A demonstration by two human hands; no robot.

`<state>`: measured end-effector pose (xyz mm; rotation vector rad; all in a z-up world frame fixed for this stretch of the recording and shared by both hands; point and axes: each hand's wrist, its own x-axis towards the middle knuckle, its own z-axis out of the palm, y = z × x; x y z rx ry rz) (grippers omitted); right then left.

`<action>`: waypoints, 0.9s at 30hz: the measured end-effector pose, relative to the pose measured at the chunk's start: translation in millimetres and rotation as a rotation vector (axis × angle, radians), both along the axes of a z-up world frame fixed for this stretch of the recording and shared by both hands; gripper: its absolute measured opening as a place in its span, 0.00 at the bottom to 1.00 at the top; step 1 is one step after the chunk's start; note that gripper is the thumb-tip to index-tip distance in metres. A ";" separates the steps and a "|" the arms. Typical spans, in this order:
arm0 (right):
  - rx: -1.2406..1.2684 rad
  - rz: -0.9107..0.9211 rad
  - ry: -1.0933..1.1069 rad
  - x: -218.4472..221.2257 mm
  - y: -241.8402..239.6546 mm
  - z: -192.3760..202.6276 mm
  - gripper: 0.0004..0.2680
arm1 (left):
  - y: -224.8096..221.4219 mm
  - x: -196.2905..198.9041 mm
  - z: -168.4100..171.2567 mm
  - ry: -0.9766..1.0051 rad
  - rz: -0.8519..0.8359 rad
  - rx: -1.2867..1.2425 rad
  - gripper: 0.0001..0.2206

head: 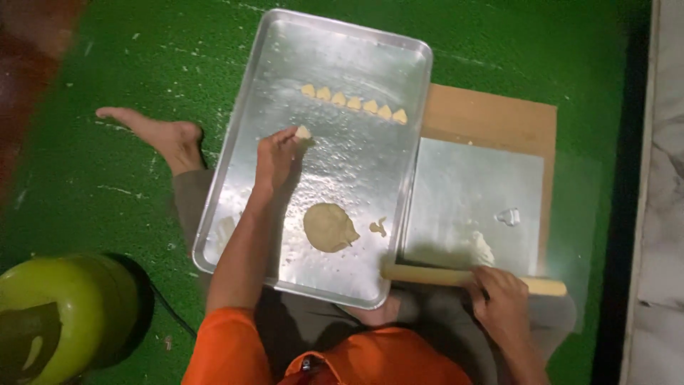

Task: Rolling out dough with a rolling pin and using a heart-shaped cutter to create small pieces, then placing them on a baking tray.

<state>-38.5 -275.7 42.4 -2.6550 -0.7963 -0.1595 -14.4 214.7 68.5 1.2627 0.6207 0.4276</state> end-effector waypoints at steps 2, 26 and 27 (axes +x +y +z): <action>-0.015 -0.004 -0.021 -1.4 -3.5 -12.6 0.12 | 32.7 25.8 -33.2 -0.048 0.043 -0.092 0.12; -0.005 -0.024 -0.055 7.3 -30.0 -40.9 0.08 | 125.4 115.6 -139.1 0.307 0.044 1.184 0.11; -0.078 -0.069 -0.035 7.8 -34.4 -47.9 0.08 | 129.0 122.5 -138.7 0.319 0.047 1.191 0.10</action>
